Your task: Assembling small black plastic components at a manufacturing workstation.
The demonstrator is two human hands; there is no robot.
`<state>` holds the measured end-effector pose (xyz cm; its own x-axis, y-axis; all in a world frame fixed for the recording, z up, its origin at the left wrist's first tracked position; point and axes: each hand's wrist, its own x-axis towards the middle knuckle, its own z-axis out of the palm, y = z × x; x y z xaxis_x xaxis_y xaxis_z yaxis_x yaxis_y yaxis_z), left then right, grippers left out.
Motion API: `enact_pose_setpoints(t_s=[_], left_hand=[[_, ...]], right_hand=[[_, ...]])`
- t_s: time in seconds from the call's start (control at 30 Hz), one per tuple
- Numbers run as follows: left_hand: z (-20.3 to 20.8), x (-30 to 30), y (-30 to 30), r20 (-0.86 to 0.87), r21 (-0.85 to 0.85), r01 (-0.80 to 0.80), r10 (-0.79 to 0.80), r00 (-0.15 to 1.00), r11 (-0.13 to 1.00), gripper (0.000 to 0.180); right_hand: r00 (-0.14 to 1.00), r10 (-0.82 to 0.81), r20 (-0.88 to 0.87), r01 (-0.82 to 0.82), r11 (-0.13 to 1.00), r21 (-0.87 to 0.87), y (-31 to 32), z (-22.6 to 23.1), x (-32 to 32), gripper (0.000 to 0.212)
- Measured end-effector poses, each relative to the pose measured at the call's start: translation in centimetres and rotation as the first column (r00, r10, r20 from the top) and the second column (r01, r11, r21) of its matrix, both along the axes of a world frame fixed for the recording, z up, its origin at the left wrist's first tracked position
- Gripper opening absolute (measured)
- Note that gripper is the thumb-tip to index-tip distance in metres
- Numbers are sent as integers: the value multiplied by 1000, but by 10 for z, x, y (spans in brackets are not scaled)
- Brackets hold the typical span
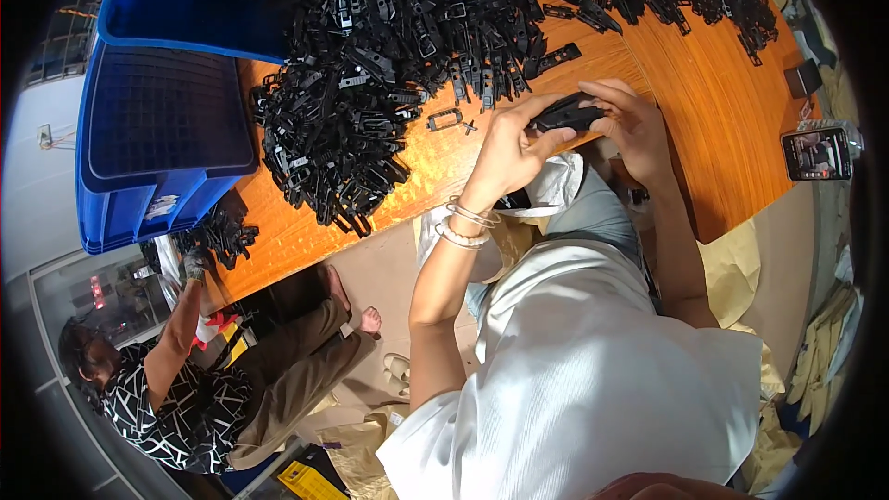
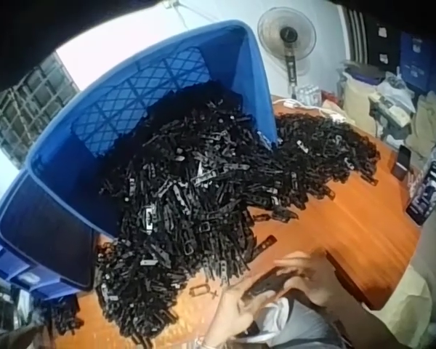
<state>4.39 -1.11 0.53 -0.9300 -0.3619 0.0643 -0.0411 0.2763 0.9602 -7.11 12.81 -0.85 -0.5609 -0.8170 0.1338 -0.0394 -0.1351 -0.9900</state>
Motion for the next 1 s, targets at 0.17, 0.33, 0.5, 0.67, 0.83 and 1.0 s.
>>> enact_pose_setpoints(t_s=[0.17,0.33,0.5,0.67,0.83,1.0], left_hand=[[2,9,2,10,50,-24,24,1000,998,33],[1,16,-2,45,-40,-40,42,998,998,34],[10,21,0,-19,-17,-28,27,999,999,32],[10,29,5,20,41,-21,20,1000,999,29],[-16,43,8,35,446,-34,20,999,895,29],[-15,57,-22,180,-260,-241,292,939,935,22]], right_hand=[[1000,17,1,-17,999,41,-1,-5,2,41],[972,113,206,-103,993,-56,-4,10,6,42],[997,71,22,-72,997,15,-3,7,8,36],[998,12,68,-16,998,56,-5,1,15,28],[947,85,310,-120,988,96,-7,1,26,21],[931,286,-227,-196,917,348,-4,2,35,24]])
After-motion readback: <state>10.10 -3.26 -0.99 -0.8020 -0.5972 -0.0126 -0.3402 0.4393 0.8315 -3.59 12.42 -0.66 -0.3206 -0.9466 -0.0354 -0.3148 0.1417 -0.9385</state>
